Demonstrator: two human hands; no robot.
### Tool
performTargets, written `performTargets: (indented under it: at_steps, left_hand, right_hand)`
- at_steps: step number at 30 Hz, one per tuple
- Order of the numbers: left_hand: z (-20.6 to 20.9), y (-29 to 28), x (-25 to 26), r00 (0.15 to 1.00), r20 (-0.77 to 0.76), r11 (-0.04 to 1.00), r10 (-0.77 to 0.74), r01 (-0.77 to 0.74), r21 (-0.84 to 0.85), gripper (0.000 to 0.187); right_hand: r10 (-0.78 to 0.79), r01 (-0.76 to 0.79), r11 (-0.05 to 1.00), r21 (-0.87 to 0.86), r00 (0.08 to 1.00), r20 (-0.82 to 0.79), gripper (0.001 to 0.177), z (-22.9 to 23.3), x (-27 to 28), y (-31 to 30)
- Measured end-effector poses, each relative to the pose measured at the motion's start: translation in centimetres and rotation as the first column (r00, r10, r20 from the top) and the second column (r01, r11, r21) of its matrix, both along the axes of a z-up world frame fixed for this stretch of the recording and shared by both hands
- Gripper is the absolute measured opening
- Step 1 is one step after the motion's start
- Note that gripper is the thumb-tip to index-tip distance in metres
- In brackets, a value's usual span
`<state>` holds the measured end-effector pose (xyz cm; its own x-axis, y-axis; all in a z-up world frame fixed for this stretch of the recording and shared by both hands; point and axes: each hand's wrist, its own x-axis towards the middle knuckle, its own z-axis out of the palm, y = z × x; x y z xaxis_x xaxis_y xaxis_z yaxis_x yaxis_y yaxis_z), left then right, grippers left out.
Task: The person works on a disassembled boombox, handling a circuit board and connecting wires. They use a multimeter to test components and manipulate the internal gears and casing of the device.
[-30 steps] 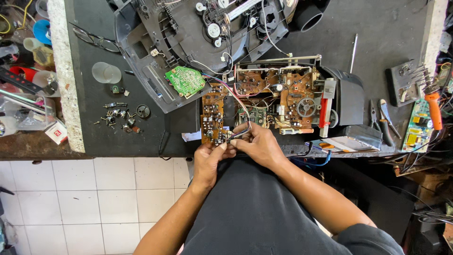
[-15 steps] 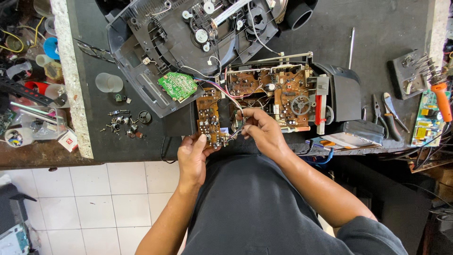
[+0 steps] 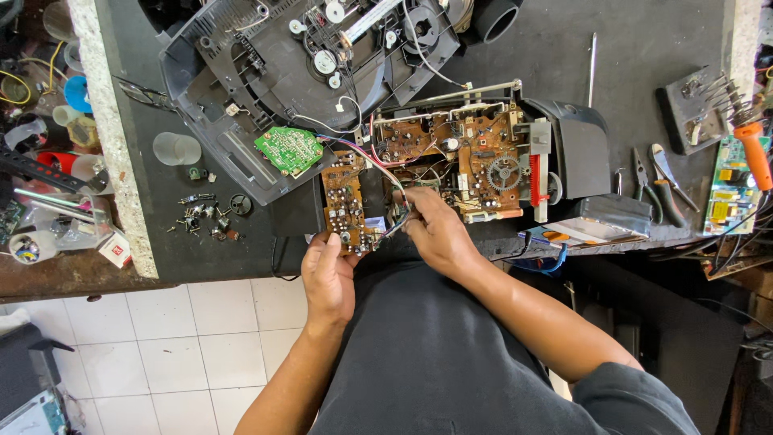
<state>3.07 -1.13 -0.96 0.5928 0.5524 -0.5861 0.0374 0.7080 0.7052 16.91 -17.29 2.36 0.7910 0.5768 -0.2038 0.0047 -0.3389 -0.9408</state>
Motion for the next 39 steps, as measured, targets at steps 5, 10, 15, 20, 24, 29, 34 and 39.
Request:
performTargets:
  at_steps: [5,10,15,20,24,29,34,39]
  left_hand:
    - [3.7,-0.2,1.5,1.000,0.019,0.999,-0.009,0.009,-0.049,0.014]
    - [3.5,0.1,1.3,0.998,0.059,0.996,-0.011,0.016,-0.090,0.016]
    - [4.3,-0.2,1.7,0.998,0.053,0.995,-0.034,0.038,-0.091,0.016]
    - [2.8,-0.2,1.2,0.997,0.066,0.995,-0.043,0.049,-0.081,0.017]
    - [2.1,-0.4,0.9,0.996,0.066,0.996,-0.054,0.058,-0.061,0.017]
    - [1.7,-0.3,0.8,0.996,0.074,0.996,-0.047,0.052,-0.073,0.019]
    - [1.9,-0.1,0.9,0.997,0.048,0.994,-0.058,0.062,-0.088,0.018]
    - [1.4,0.1,0.5,0.998,0.013,0.996,-0.061,0.062,-0.063,0.017]
  right_hand:
    - [0.060,-0.043,0.984,-0.171,0.994,0.096,0.040,0.5,1.3,1.2]
    - [0.155,-0.140,0.918,-0.370,0.988,0.010,0.041,0.7,2.1,2.6]
    - [0.128,-0.088,0.908,-0.410,0.989,0.072,0.027,-1.7,1.4,2.1]
    - [0.082,-0.107,0.893,-0.437,0.994,-0.074,0.019,0.5,1.5,1.7]
    - [0.036,-0.111,0.883,-0.456,0.985,-0.171,0.017,1.5,0.8,1.3]
    - [0.081,-0.092,0.929,-0.358,0.996,-0.046,0.019,0.5,0.4,-0.2]
    - [0.101,-0.076,0.982,-0.175,0.985,0.138,0.033,2.2,-0.3,-0.9]
    - [0.360,-0.303,0.930,-0.211,0.869,0.339,0.050,4.0,-1.7,-1.5]
